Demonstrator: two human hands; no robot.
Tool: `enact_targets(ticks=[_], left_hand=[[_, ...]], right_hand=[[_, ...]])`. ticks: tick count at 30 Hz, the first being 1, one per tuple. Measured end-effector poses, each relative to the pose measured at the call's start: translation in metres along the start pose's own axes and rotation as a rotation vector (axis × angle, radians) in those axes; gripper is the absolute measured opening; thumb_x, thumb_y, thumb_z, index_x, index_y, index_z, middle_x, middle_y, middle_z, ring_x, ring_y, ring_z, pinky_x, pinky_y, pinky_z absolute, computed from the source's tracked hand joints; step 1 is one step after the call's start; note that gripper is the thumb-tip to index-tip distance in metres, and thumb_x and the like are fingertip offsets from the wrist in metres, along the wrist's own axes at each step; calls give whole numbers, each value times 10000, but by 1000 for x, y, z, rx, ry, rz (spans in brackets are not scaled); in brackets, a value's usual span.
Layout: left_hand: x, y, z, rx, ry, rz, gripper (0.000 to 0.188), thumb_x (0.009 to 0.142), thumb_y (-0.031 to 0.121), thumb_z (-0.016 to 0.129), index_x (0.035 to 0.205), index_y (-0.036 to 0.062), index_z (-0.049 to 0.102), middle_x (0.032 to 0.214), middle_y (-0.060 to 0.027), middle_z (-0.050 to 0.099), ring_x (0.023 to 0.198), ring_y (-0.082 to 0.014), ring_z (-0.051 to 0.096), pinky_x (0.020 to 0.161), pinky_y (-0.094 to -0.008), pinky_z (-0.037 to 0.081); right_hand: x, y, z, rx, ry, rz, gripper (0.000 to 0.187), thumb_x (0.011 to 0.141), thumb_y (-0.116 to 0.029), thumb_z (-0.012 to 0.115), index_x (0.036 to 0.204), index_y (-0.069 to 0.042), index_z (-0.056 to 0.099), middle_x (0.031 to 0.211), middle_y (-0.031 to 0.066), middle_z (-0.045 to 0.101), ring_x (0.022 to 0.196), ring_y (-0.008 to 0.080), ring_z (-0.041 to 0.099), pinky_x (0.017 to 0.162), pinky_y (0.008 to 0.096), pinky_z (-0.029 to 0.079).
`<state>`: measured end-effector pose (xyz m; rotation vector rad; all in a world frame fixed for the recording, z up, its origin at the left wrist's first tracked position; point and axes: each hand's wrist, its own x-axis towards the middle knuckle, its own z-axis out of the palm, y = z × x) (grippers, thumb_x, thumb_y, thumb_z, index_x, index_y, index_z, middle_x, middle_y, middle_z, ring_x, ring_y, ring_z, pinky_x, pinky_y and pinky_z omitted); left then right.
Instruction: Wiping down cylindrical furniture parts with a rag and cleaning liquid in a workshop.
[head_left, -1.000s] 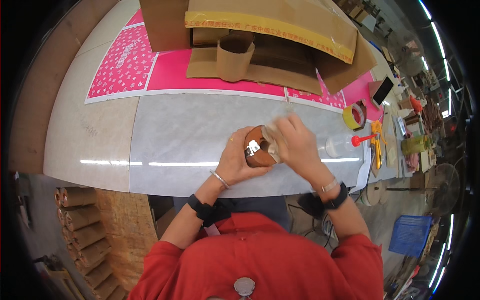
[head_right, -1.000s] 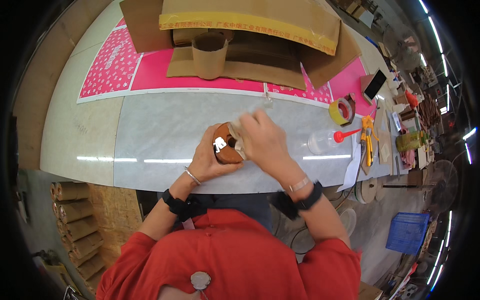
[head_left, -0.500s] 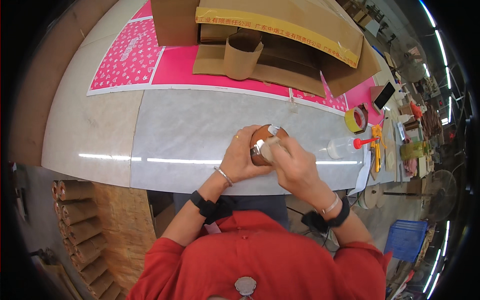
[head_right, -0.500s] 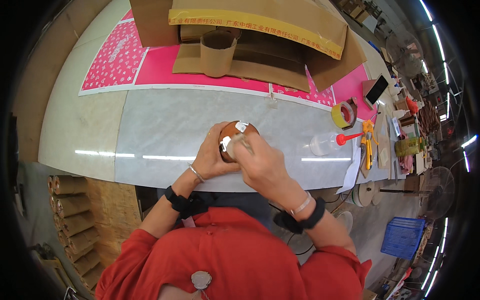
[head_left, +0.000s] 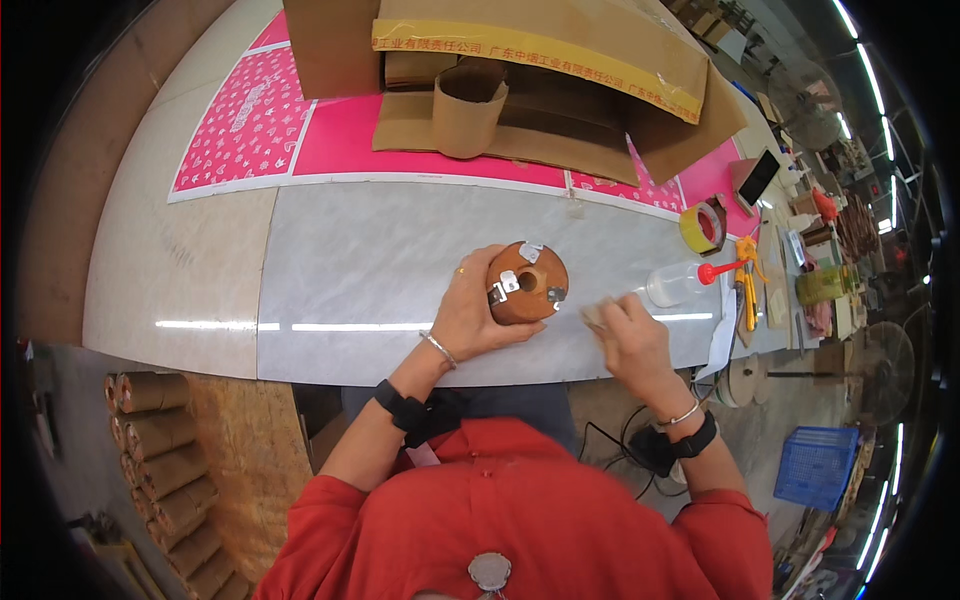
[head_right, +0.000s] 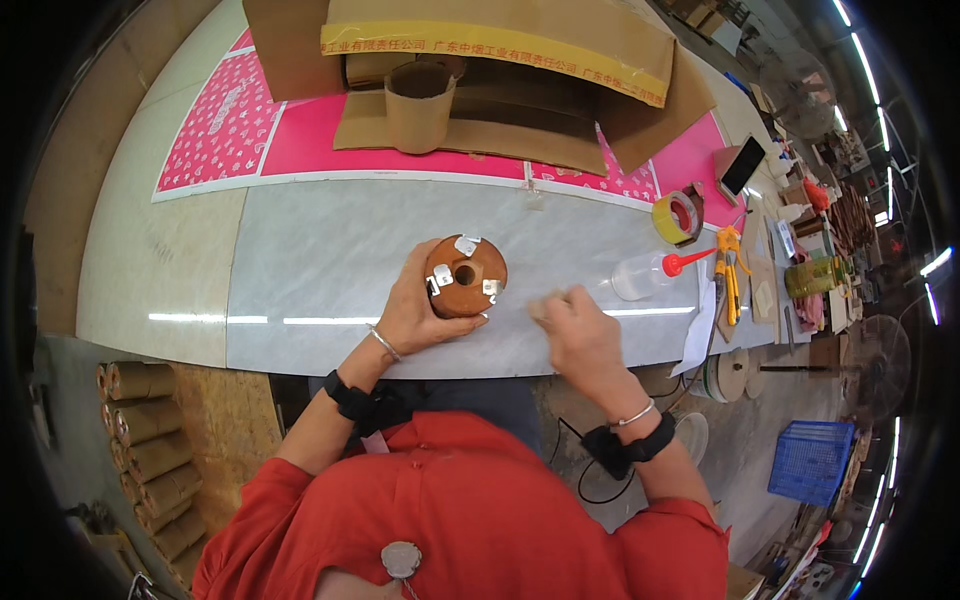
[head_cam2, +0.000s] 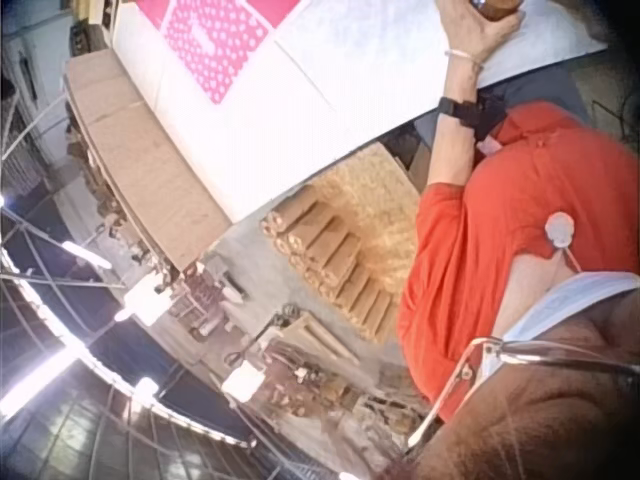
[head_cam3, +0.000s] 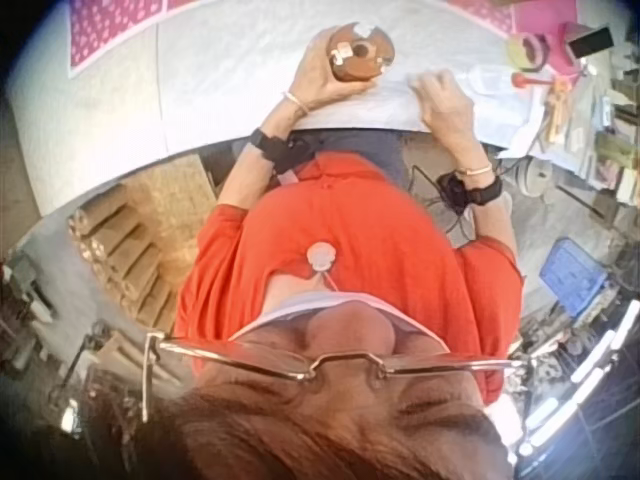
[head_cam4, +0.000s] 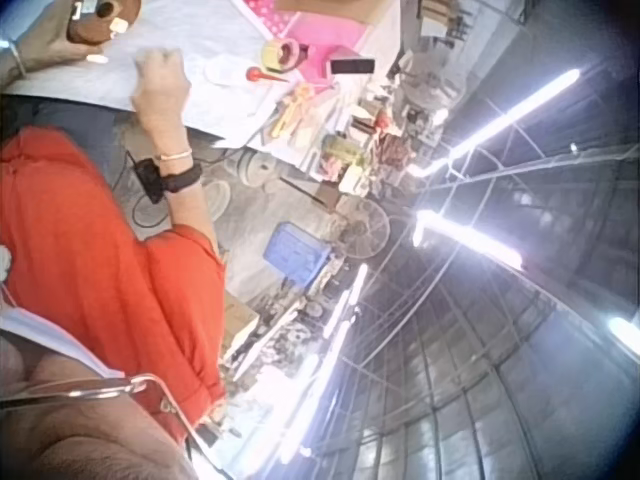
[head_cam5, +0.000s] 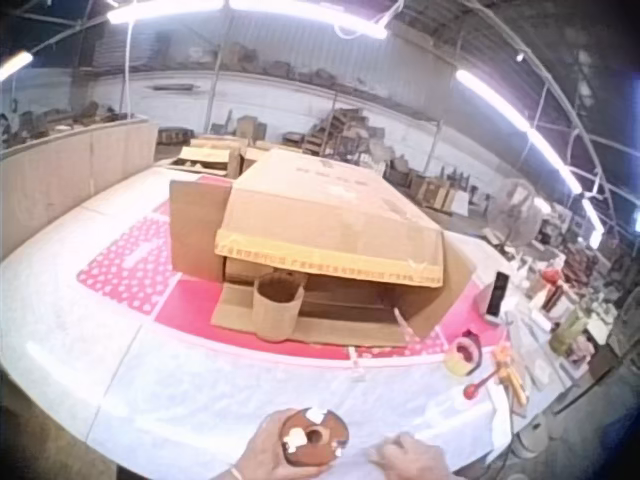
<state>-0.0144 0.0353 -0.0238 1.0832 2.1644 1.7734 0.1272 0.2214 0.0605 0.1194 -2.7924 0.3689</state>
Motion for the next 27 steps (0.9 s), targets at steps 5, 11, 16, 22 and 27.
enact_targets(ticks=[5, 11, 16, 22, 27], left_hand=[[-1, 3, 0, -60, 18, -75, 893, 562, 356, 850, 1266, 27, 410, 1168, -171, 504, 1066, -341, 507, 937, -407, 412], [1, 2, 4, -47, -7, -71, 914, 541, 301, 848, 1283, 26, 392, 1176, -181, 487, 1097, -349, 494, 949, -406, 415], [-2, -4, 3, -80, -6, -89, 926, 534, 283, 847, 1290, 25, 379, 1174, -184, 484, 1097, -352, 494, 953, -406, 411], [0, -1, 3, -89, 0, -71, 913, 529, 252, 844, 1284, 22, 385, 1167, -171, 490, 1089, -328, 508, 949, -390, 423], [-4, 7, 3, -88, 10, -112, 931, 570, 296, 868, 1303, 15, 368, 1183, -158, 501, 1114, -300, 519, 949, -373, 433]], right_hand=[[15, -28, -9, 96, 150, 9, 275, 748, -46, 627, 1019, -86, 603, 872, 119, 536, 627, 279, 583, 503, 363, 474], [89, -13, 35, 71, 182, -70, 246, 768, -76, 629, 1010, -62, 587, 843, 113, 498, 611, 289, 552, 494, 365, 459], [49, -26, 23, 189, 150, -9, 180, 779, -70, 627, 950, -54, 571, 861, 128, 515, 646, 315, 570, 530, 388, 469], [29, -12, 24, 281, 142, 94, 135, 798, -69, 622, 919, -47, 566, 867, 149, 531, 696, 345, 573, 578, 417, 467], [26, 43, 46, 372, 242, 442, 121, 853, -123, 604, 931, -41, 562, 851, 157, 535, 729, 365, 559, 635, 425, 452]])
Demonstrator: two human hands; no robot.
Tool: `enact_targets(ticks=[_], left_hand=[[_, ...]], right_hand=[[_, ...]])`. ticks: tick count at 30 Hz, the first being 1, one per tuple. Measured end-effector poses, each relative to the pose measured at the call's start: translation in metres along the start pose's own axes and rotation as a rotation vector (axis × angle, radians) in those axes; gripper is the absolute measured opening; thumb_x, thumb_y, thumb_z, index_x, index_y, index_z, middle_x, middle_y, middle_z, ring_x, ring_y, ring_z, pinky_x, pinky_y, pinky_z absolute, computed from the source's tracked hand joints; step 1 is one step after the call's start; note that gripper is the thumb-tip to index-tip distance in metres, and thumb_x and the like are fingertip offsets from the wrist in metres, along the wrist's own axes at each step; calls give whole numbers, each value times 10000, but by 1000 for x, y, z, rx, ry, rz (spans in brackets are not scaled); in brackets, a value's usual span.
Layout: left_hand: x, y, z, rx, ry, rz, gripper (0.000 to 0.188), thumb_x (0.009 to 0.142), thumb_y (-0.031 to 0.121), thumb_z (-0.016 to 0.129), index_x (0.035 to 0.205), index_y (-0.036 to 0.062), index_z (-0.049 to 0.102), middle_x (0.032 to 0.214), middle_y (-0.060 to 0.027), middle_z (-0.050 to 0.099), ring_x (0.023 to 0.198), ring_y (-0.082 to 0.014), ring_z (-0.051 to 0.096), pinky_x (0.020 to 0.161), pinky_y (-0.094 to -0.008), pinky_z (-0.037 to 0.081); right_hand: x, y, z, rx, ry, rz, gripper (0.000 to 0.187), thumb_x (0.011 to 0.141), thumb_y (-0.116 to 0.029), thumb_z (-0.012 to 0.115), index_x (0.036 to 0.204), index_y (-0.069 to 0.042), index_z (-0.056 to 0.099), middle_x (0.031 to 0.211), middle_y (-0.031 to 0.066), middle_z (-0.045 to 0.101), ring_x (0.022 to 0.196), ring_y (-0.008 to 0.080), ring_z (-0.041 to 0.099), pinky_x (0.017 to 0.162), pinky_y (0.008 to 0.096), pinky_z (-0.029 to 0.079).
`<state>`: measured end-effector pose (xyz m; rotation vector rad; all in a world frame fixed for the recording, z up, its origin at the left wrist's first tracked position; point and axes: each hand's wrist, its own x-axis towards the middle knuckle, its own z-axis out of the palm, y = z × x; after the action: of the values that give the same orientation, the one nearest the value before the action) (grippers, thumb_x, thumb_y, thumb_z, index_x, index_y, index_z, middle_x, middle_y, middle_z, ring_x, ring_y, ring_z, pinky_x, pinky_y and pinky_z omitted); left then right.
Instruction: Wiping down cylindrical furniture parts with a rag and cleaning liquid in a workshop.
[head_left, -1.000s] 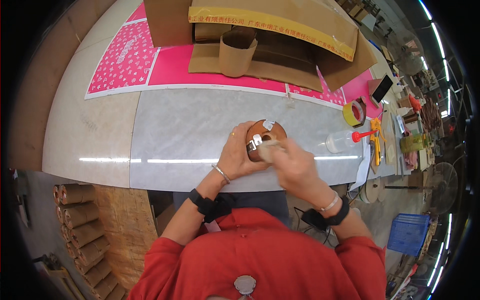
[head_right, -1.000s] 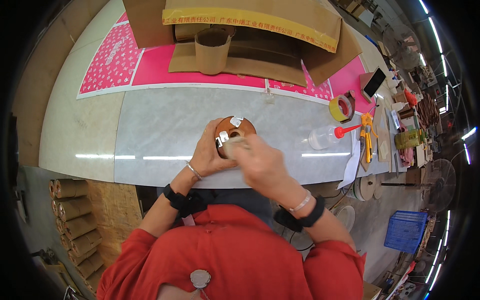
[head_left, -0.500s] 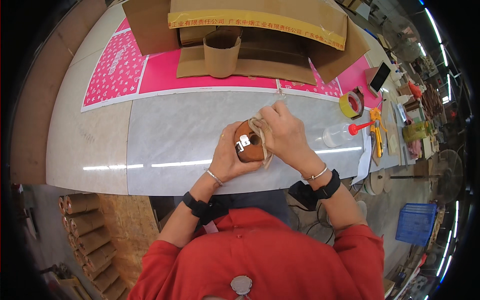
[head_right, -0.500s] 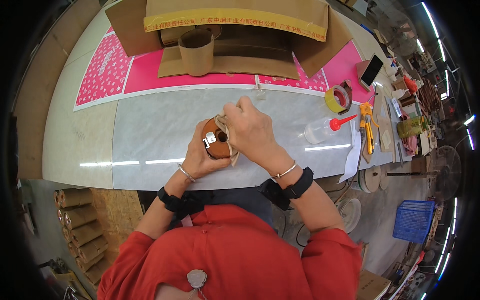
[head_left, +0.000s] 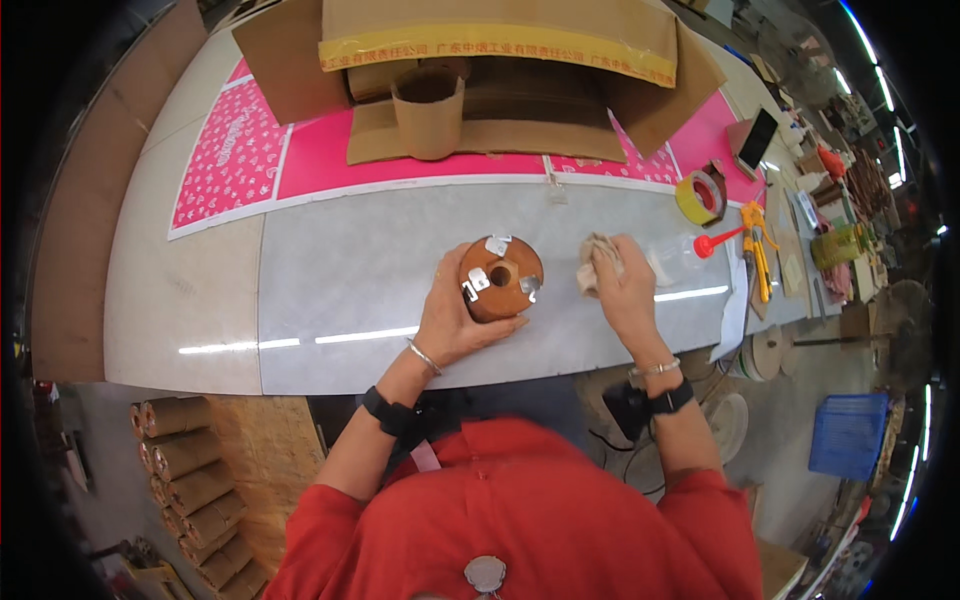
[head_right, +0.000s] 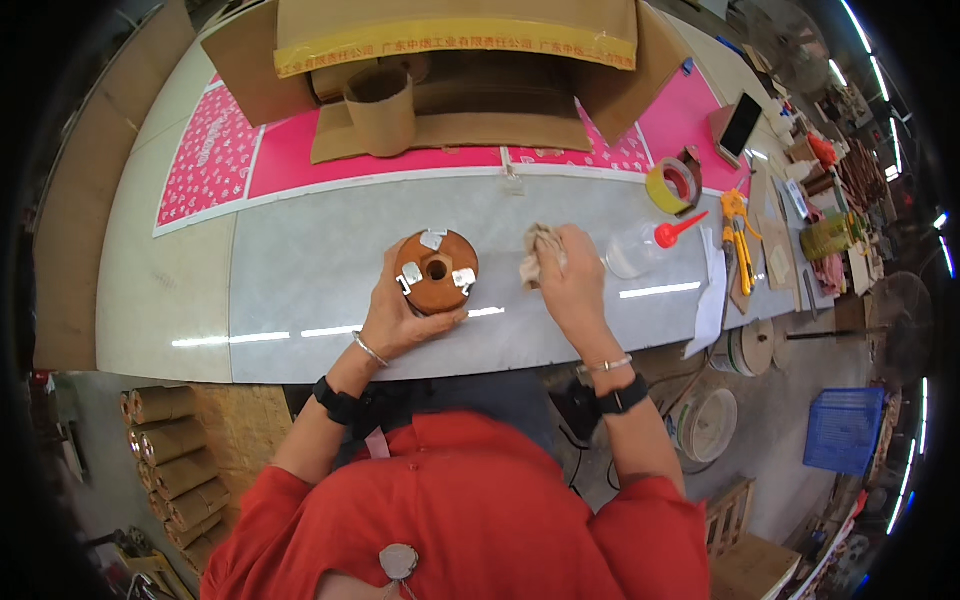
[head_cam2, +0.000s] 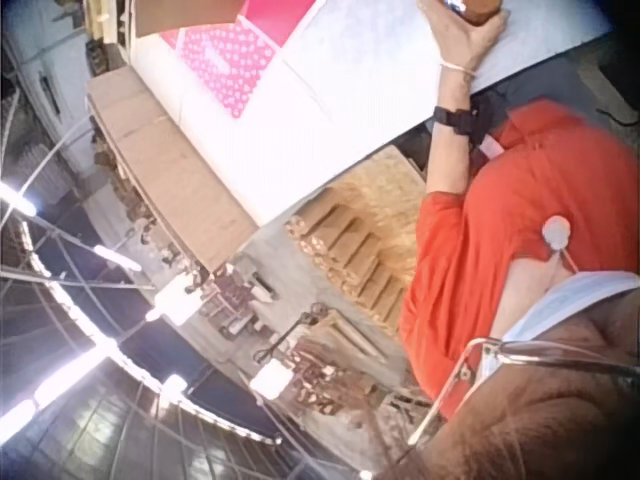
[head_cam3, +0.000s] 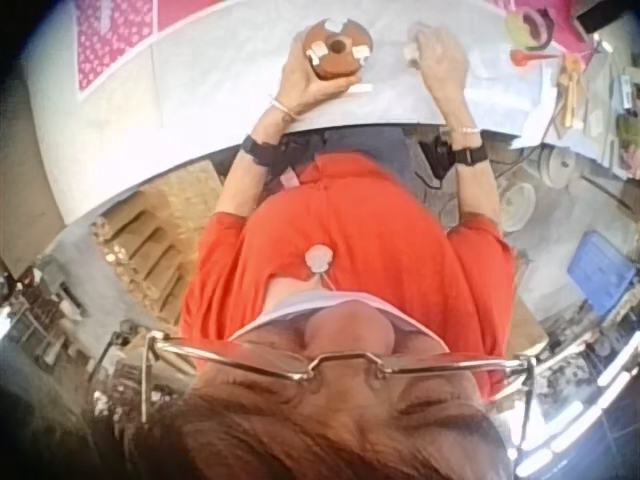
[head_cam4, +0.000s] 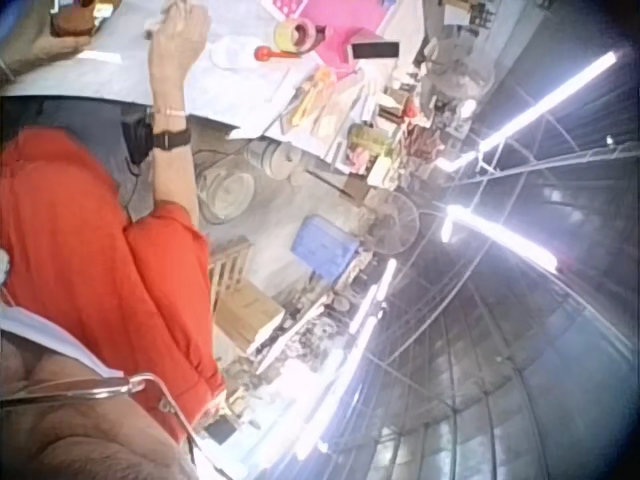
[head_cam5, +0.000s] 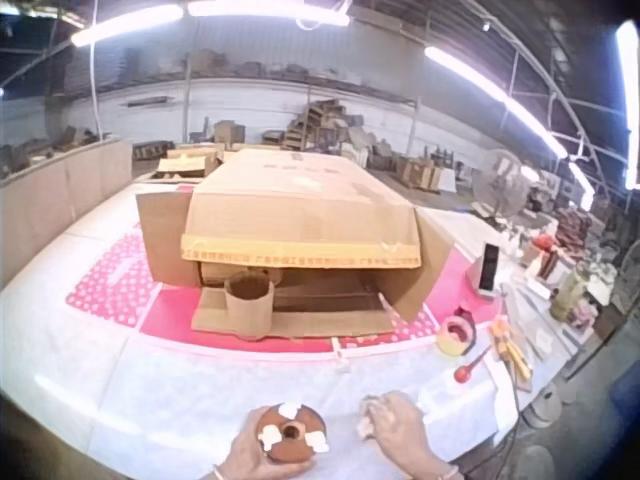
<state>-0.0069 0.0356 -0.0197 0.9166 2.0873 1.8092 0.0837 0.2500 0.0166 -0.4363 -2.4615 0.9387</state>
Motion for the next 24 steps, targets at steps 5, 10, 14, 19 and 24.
enact_targets(ticks=[5, 10, 14, 19, 24], left_hand=[[3, 25, -13, 44, 5, 88, 924, 612, 308, 852, 1327, 7, 349, 1215, -157, 492, 1186, -320, 470, 1000, -393, 390], [16, 64, -10, 547, 41, 263, 645, 705, 283, 779, 1222, 10, 507, 1170, -151, 535, 1056, -271, 533, 863, -352, 462], [23, 69, 3, 670, 91, 194, 532, 715, 270, 760, 1124, 2, 550, 1105, -152, 548, 955, -268, 546, 809, -365, 469], [28, 77, 11, 741, 163, 307, 398, 683, 192, 714, 1010, 19, 566, 926, -108, 585, 748, -262, 543, 663, -348, 446], [31, 75, 14, 830, 208, 313, 301, 726, 121, 668, 989, 9, 575, 868, -110, 599, 719, -269, 567, 634, -345, 465]], right_hand=[[-23, 21, 12, -103, 16, -119, 164, 882, -192, 599, 958, -53, 559, 860, 139, 533, 721, 354, 555, 628, 417, 448], [-40, 28, 25, -136, 43, -139, 162, 861, -179, 622, 962, -63, 571, 856, 117, 528, 677, 312, 566, 556, 383, 453], [-38, 26, 24, -104, 72, -194, 164, 839, -163, 640, 962, -67, 589, 867, 94, 537, 648, 283, 583, 531, 353, 462], [-38, 28, 22, -53, 70, -161, 172, 820, -149, 657, 957, -65, 596, 879, 94, 546, 654, 283, 593, 538, 354, 469], [-38, 32, 23, -13, 70, -163, 184, 804, -141, 668, 957, -66, 597, 877, 97, 546, 646, 287, 590, 539, 358, 469]])
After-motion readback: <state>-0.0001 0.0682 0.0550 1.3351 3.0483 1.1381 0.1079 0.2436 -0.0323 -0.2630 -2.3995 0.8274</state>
